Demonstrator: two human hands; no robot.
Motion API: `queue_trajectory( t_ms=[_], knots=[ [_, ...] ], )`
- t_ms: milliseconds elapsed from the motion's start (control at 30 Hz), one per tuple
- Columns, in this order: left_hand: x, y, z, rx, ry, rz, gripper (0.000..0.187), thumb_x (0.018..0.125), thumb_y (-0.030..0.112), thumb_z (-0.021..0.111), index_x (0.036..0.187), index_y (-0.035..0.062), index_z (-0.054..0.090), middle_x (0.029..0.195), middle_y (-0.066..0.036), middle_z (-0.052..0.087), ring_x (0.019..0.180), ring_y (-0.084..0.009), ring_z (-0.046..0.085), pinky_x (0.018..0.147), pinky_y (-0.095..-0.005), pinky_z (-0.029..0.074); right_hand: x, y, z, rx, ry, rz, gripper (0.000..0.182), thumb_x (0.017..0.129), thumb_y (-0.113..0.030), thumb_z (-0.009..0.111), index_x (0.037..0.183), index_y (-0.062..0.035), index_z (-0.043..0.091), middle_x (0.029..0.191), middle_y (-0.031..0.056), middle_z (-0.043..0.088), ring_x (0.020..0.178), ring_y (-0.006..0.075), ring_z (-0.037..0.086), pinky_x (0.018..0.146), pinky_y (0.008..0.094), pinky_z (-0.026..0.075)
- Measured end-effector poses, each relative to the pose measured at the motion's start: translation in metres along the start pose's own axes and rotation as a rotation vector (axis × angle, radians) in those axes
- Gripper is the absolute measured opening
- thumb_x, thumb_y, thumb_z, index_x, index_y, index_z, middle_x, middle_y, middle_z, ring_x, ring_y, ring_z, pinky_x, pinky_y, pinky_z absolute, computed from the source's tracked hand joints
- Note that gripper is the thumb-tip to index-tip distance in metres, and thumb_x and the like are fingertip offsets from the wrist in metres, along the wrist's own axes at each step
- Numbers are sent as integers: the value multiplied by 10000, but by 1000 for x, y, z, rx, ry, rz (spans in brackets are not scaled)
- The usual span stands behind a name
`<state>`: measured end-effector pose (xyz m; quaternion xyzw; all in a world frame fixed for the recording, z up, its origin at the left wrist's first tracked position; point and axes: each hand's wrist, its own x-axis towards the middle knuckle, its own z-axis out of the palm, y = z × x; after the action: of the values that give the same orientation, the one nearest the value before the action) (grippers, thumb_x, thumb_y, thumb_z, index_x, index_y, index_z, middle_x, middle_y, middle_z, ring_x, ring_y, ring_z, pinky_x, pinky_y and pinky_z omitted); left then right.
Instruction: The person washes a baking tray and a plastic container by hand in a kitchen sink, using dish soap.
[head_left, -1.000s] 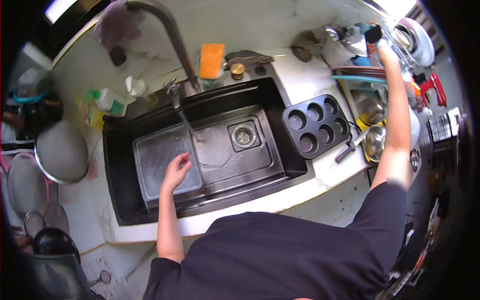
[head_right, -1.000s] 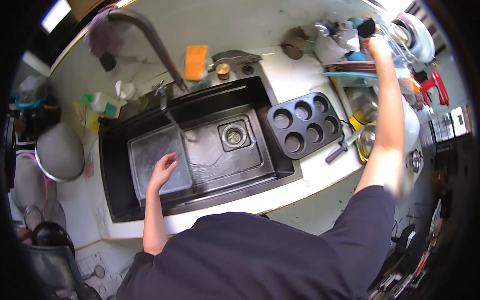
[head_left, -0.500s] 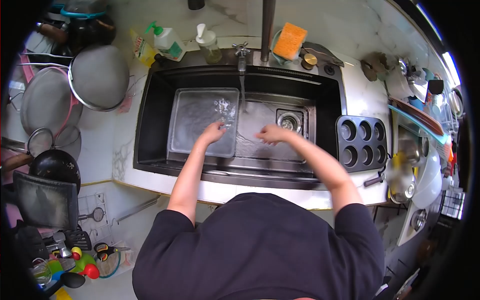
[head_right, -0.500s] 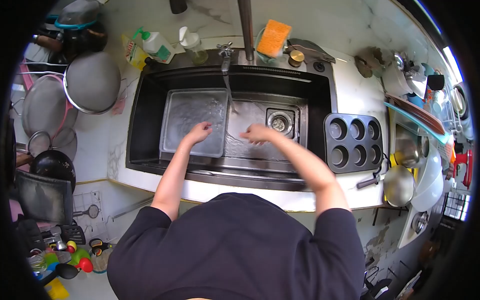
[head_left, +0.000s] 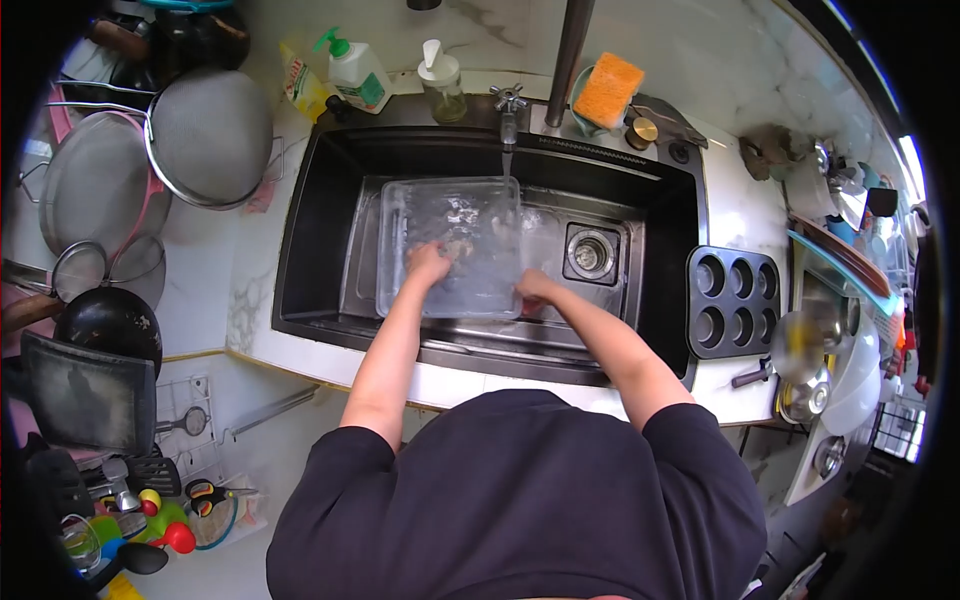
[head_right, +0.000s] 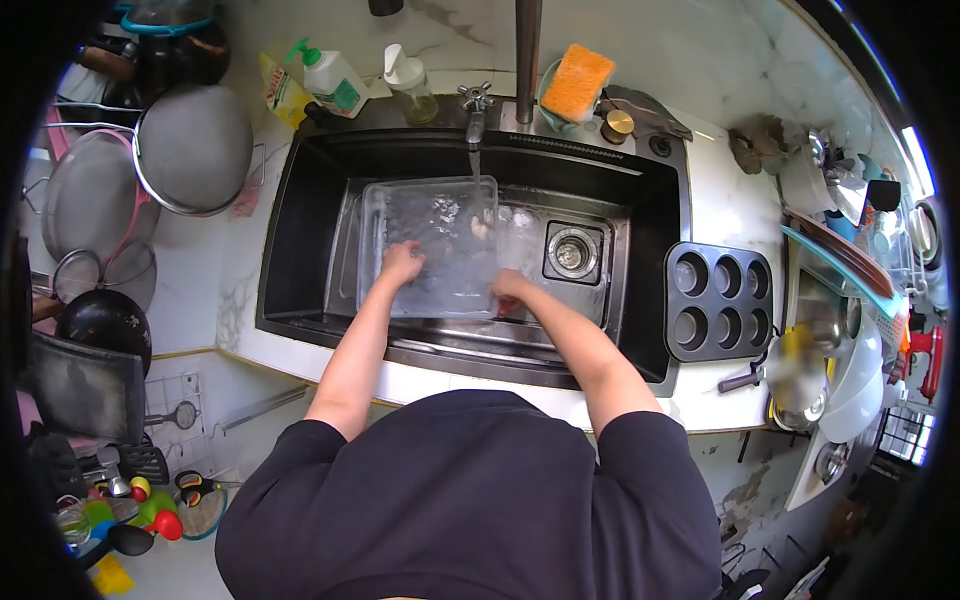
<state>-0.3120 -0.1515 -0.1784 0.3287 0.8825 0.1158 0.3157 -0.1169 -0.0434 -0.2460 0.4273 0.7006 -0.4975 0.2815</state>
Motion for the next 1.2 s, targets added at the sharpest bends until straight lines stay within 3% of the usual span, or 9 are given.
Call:
queue_trajectory(
  t_ms=[133, 200, 233, 300, 400, 800, 967, 1000, 1200],
  knots=[
    [-1, 2, 5, 116, 164, -93, 524, 694, 256, 584, 1161, 71, 433, 1270, -170, 302, 1202, -319, 243, 926, -447, 304, -8, 56, -27, -57, 21, -23, 232, 730, -126, 463, 621, 25, 600, 586, 154, 602, 515, 245, 611, 418, 338, 495],
    [-7, 7, 4, 119, 172, -139, 576, 685, 208, 597, 1196, 67, 370, 1272, -181, 283, 1197, -326, 244, 922, -449, 315, 11, 90, -40, -1079, -249, -880, 240, 738, -114, 438, 634, 24, 605, 602, 162, 606, 514, 237, 610, 428, 324, 496],
    [-5, 3, 7, 91, 158, -224, 580, 683, 180, 599, 1199, 61, 361, 1262, -188, 311, 1188, -329, 276, 917, -438, 331, 6, 92, -38, -1075, -246, -875, 240, 738, -114, 438, 634, 24, 605, 602, 162, 606, 514, 237, 610, 428, 324, 496],
    [7, -13, 19, 65, 143, -304, 586, 681, 152, 601, 1202, 55, 352, 1251, -195, 340, 1180, -331, 309, 911, -426, 347, -17, 91, -37, -184, -198, -64, 237, 733, -92, 421, 641, 23, 607, 597, 149, 607, 508, 225, 608, 438, 309, 494],
    [27, -35, 38, 87, -198, -344, 575, 684, 93, 586, 1202, 45, 343, 1209, -210, 410, 1131, -338, 397, 897, -402, 376, -77, 60, -51, 73, -151, 95, 237, 720, -63, 398, 639, 32, 599, 593, 139, 607, 501, 211, 607, 439, 302, 492],
    [-5, 6, 8, 52, 80, 133, 256, 723, 208, 526, 861, -2, 574, 874, -238, 575, 847, -364, 553, 750, -399, 439, -151, 72, -73, -25, 88, 147, 241, 669, -71, 384, 617, 49, 587, 580, 137, 599, 518, 215, 610, 474, 310, 491],
    [0, 0, 0, -553, -18, 58, 253, 680, 230, 625, 734, -14, 582, 702, -137, 599, 626, -231, 583, 570, -317, 448, -155, 72, -83, -245, 377, 97, 277, 677, -169, 435, 614, 51, 591, 615, 149, 606, 606, 221, 622, 527, 340, 482],
    [-1, 0, -4, -882, -66, 2, 241, 675, 216, 637, 713, -16, 582, 679, -96, 595, 598, -183, 569, 545, -293, 440, -157, 67, -89, -140, 340, 92, 303, 684, -213, 449, 605, 47, 582, 603, 142, 595, 580, 219, 605, 508, 343, 466],
    [-1, -3, -27, -1222, -26, -158, 251, 684, 266, 674, 747, 34, 600, 628, -20, 526, 561, -123, 504, 512, -259, 413, -187, 37, -105, 431, 241, 13, 382, 740, -349, 438, 578, -8, 499, 474, 34, 442, 390, 145, 408, 375, 276, 336]
  ],
)
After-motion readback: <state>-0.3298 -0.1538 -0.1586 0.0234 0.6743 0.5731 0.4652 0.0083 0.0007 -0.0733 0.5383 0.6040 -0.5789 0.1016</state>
